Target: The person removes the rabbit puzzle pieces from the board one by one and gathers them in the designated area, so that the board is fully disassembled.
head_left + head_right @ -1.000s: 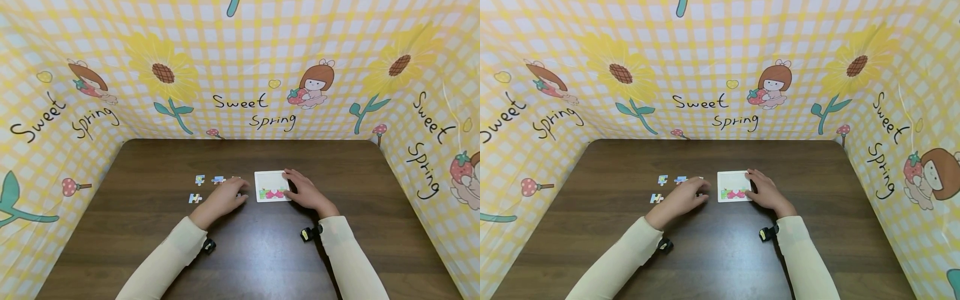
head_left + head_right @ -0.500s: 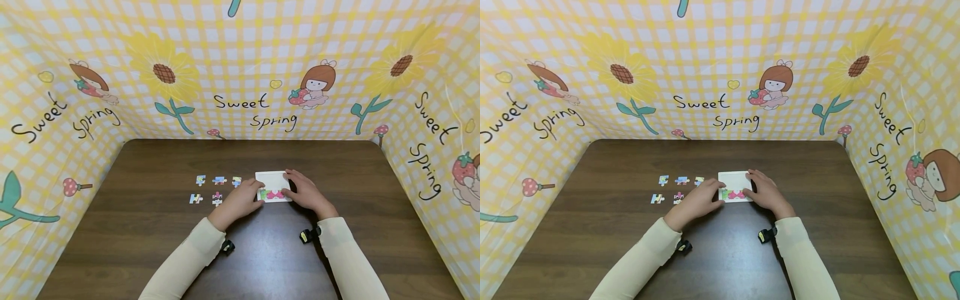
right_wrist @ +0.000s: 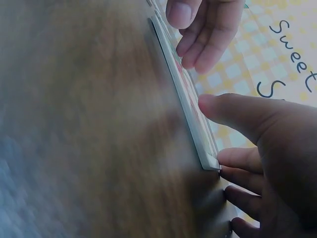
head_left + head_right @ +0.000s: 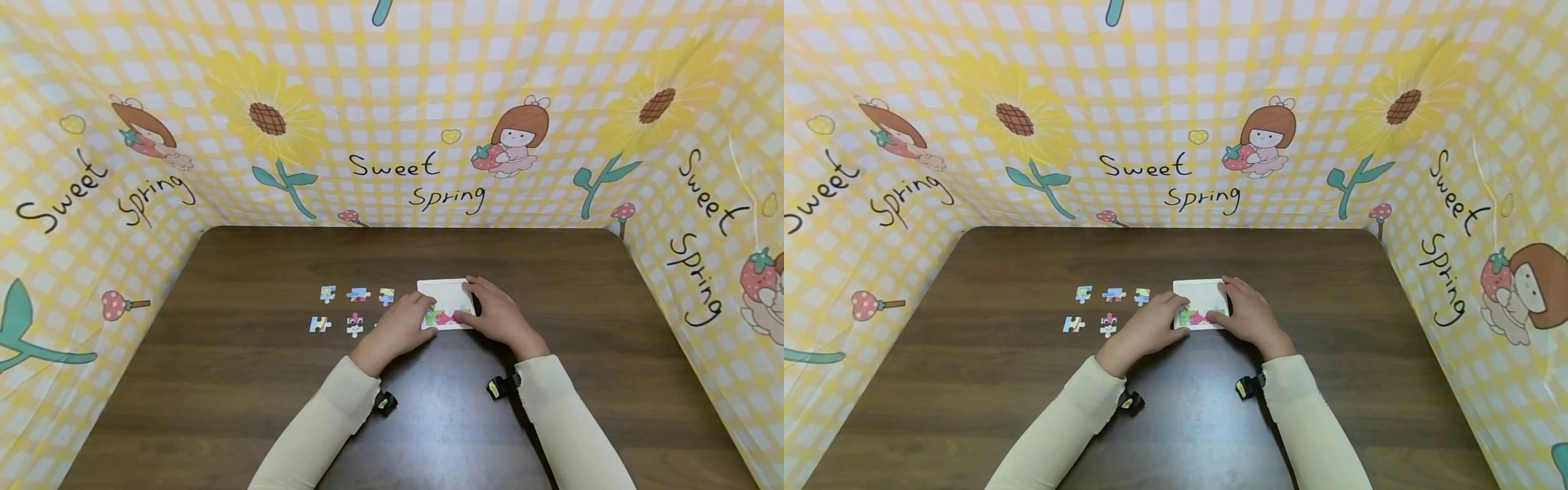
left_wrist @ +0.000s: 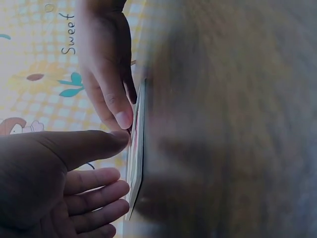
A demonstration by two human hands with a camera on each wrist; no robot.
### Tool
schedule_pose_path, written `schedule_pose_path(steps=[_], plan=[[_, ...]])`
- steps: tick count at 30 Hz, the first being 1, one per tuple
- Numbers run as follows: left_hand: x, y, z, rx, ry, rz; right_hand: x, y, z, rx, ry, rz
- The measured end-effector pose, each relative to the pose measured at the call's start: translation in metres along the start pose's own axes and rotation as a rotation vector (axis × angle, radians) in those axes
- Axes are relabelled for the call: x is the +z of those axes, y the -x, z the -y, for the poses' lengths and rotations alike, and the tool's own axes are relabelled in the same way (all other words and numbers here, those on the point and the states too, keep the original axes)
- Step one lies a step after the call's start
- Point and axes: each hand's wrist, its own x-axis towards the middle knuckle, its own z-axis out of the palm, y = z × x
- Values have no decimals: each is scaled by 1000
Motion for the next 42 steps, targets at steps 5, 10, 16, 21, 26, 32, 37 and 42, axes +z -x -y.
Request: schedule_pose_path(steps=[5, 10, 16, 21, 26, 32, 37, 42], plan=[[2, -1, 2, -3, -3, -10, 0, -1, 1, 0, 8, 4], [4, -3, 4, 10, -25, -19, 1, -1, 0, -4, 24, 0], [6, -5, 5, 31, -39, -25, 0, -1, -1, -3, 13, 2], [6, -6, 5, 17, -33, -8, 1, 0, -2, -4, 15, 2], [5, -7, 4, 8, -27, -2, -1, 0, -1, -3, 8, 2], [6, -6, 6, 2, -16, -11, -1, -1, 0, -7, 2, 5], [7, -4, 7, 2, 5, -31, 1, -1, 0, -7, -3, 6], [7, -3, 8, 8, 33, -62, 1, 0, 1, -1, -21, 4]])
